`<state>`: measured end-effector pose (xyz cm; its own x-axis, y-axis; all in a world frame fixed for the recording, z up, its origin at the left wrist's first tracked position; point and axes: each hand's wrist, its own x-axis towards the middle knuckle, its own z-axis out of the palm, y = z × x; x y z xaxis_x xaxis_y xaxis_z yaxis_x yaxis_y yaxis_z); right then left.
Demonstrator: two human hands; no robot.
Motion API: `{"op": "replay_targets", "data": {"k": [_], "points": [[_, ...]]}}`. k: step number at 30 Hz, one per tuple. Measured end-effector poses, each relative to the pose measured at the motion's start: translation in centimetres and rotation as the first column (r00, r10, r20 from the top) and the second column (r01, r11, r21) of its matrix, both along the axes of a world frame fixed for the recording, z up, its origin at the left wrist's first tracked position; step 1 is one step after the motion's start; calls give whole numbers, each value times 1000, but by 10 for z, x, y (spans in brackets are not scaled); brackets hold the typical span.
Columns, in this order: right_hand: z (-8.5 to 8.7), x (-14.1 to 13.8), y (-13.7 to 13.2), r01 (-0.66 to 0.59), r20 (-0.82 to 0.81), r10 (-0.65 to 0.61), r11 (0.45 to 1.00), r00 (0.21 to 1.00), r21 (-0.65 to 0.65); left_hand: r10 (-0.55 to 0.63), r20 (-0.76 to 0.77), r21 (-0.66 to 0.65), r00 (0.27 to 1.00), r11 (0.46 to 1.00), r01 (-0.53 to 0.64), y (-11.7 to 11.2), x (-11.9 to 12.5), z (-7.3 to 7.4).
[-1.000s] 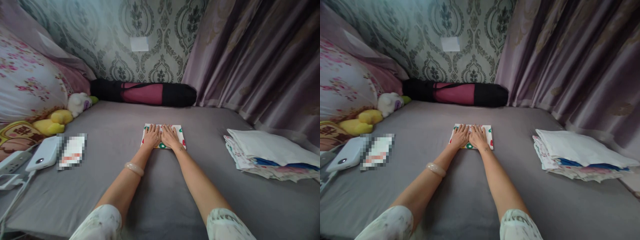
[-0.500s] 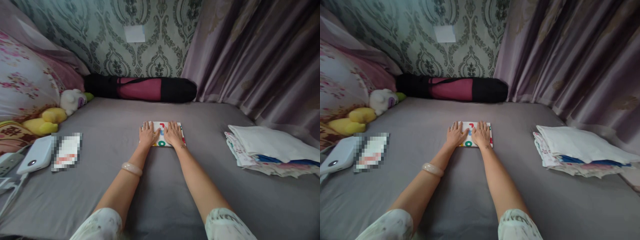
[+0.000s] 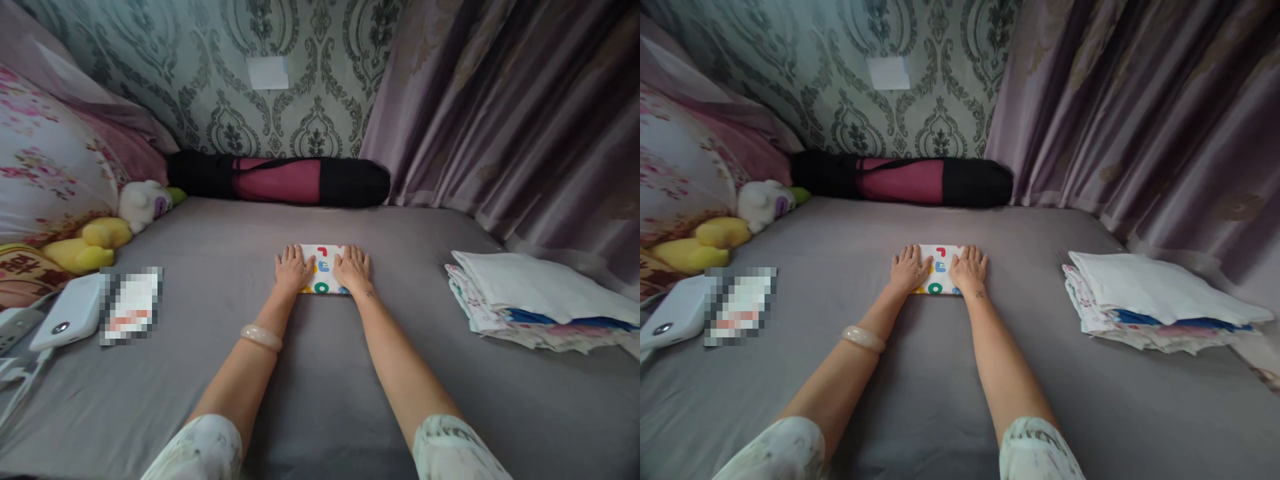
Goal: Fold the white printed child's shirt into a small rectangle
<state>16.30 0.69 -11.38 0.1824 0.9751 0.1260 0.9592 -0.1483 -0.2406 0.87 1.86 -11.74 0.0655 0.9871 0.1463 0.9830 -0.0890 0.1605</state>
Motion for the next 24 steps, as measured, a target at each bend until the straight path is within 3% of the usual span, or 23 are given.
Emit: {"op": "replay_targets", "data": {"k": [5,9,12,17,24], "points": [[9,-13,-6,-194,40,191,975,981,105,-62,-21,104,998,993,64,-5,5,8],[9,-30,-13,-289,44,286,952,957,102,-89,-15,55,996,994,90,-6,4,3],[5,-35,-16,-301,37,299,950,953,87,-87,12,-8,996,996,87,-4,1,-4],[-2,-34,-17,-282,23,281,956,959,82,-98,2,-4,995,995,98,-2,-3,-11],[1,-32,-14,-282,-5,283,958,959,57,-78,-31,85,996,993,80,-13,7,3]]}}
